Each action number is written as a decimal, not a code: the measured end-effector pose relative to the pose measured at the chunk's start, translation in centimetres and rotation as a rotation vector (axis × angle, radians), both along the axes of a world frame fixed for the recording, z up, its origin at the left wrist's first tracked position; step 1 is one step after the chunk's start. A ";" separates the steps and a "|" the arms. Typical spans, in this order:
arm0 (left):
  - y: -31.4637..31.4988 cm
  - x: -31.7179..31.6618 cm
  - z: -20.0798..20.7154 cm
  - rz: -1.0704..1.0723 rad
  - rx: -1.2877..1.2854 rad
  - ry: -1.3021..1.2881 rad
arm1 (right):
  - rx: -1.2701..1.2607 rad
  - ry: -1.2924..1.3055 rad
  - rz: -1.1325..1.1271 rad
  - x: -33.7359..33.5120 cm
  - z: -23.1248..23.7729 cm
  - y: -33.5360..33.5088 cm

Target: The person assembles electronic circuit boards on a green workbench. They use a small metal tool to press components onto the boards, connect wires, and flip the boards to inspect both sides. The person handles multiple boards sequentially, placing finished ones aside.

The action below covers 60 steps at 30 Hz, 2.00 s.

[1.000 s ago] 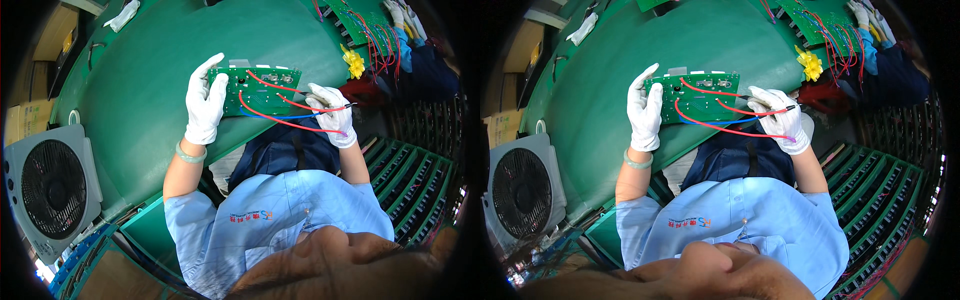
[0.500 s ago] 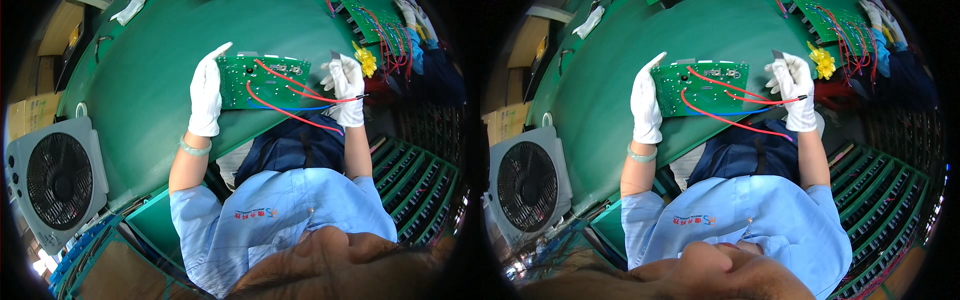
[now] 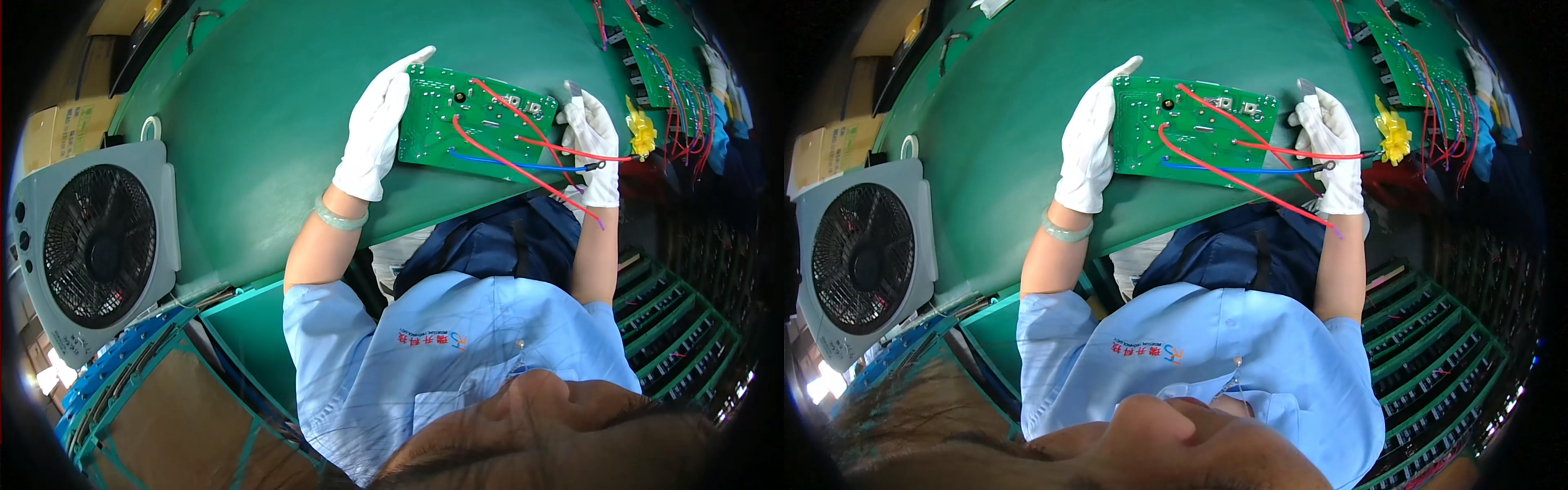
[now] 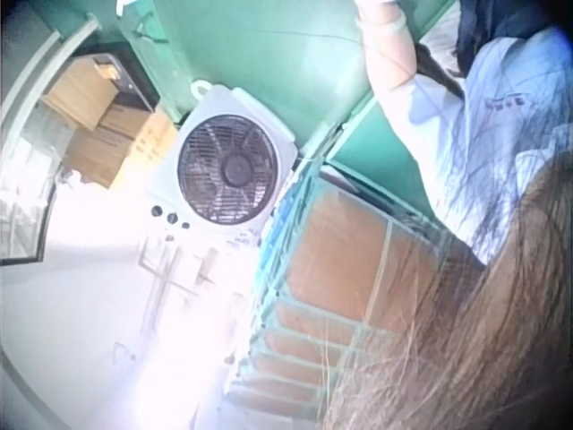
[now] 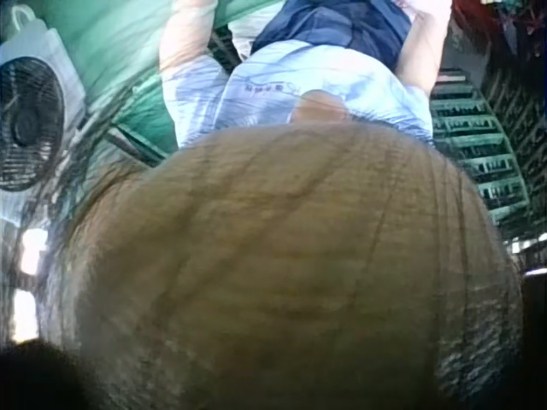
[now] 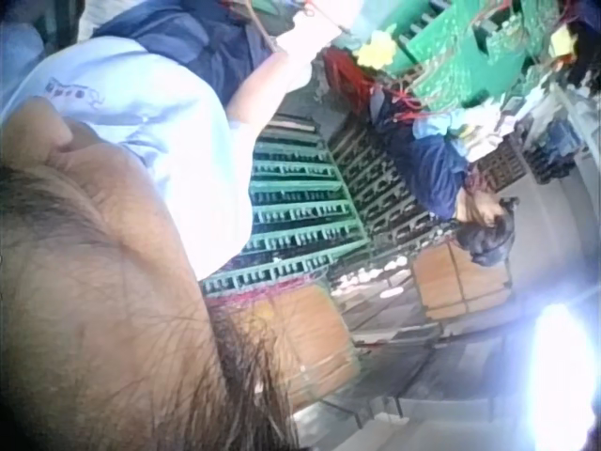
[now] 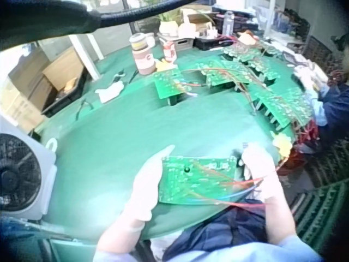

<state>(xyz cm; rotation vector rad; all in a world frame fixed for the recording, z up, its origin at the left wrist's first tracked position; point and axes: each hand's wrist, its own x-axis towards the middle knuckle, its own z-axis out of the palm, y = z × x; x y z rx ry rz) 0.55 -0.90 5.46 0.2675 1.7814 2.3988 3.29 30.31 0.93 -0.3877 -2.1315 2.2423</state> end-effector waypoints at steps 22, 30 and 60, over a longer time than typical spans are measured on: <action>-0.4 -0.1 -0.3 -0.053 0.119 -0.026 | 0.037 -0.046 -0.009 0.3 0.7 -0.4; -0.4 -0.2 -0.4 -0.027 0.087 -0.034 | 0.056 -0.030 -0.016 0.2 0.3 -0.4; -0.3 0.0 -0.1 0.022 0.007 -0.035 | 0.090 -0.022 -0.022 0.3 -0.1 -0.1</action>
